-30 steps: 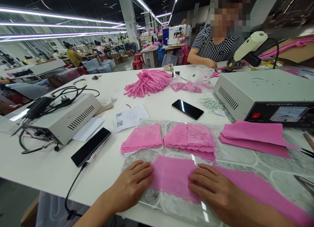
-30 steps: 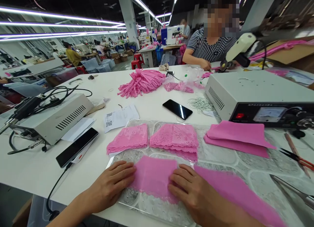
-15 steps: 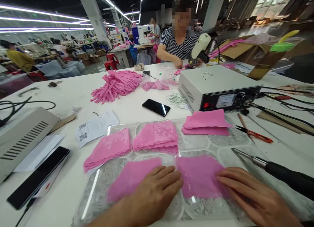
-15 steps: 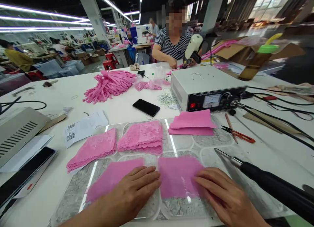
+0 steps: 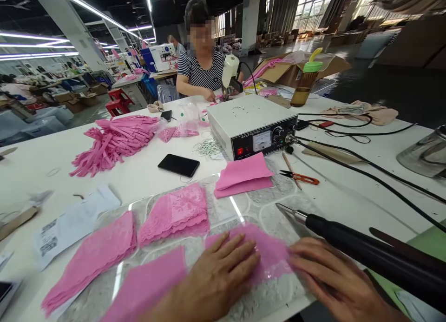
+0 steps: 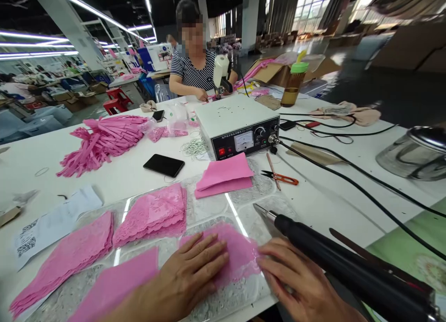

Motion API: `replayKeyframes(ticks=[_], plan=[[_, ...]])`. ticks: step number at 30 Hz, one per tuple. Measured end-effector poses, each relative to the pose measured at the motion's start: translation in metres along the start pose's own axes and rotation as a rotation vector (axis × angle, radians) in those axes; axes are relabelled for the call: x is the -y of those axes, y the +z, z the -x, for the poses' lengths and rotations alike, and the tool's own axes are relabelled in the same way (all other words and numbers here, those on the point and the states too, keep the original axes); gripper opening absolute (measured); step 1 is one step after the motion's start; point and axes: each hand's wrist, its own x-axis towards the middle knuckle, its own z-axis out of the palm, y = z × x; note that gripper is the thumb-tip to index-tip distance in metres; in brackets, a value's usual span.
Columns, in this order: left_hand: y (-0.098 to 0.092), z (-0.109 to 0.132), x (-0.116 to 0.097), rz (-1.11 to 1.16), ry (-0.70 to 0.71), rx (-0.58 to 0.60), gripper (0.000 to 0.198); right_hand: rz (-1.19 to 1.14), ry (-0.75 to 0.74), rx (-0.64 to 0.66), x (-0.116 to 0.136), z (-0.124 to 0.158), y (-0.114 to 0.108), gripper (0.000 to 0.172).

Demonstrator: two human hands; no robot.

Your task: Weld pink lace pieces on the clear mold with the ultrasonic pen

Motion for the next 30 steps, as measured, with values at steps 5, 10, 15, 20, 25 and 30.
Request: replayKeyframes(ticks=[5, 10, 15, 20, 25, 30], plan=[[0.004, -0.017, 0.004, 0.054, 0.036, 0.08, 0.052, 0.059, -0.045, 0.032, -0.001, 0.006, -0.004, 0.028], [-0.001, -0.019, 0.006, 0.058, 0.091, 0.109, 0.047, 0.077, -0.039, 0.046, -0.006, 0.016, -0.003, 0.031], [-0.003, -0.02, 0.007, 0.034, 0.122, 0.109, 0.045, 0.035, -0.033, 0.066, -0.011, 0.024, 0.002, 0.031], [-0.006, -0.021, 0.008, 0.001, 0.134, 0.12, 0.045, 0.014, 0.042, -0.081, -0.009, 0.022, 0.004, 0.026], [-0.007, -0.022, 0.009, -0.005, 0.119, 0.074, 0.043, 0.09, 0.251, -0.164, -0.003, 0.017, 0.01, 0.011], [-0.009, -0.026, 0.013, 0.015, 0.043, 0.025, 0.039, 0.159, 0.458, -0.13, 0.003, 0.01, 0.023, 0.014]])
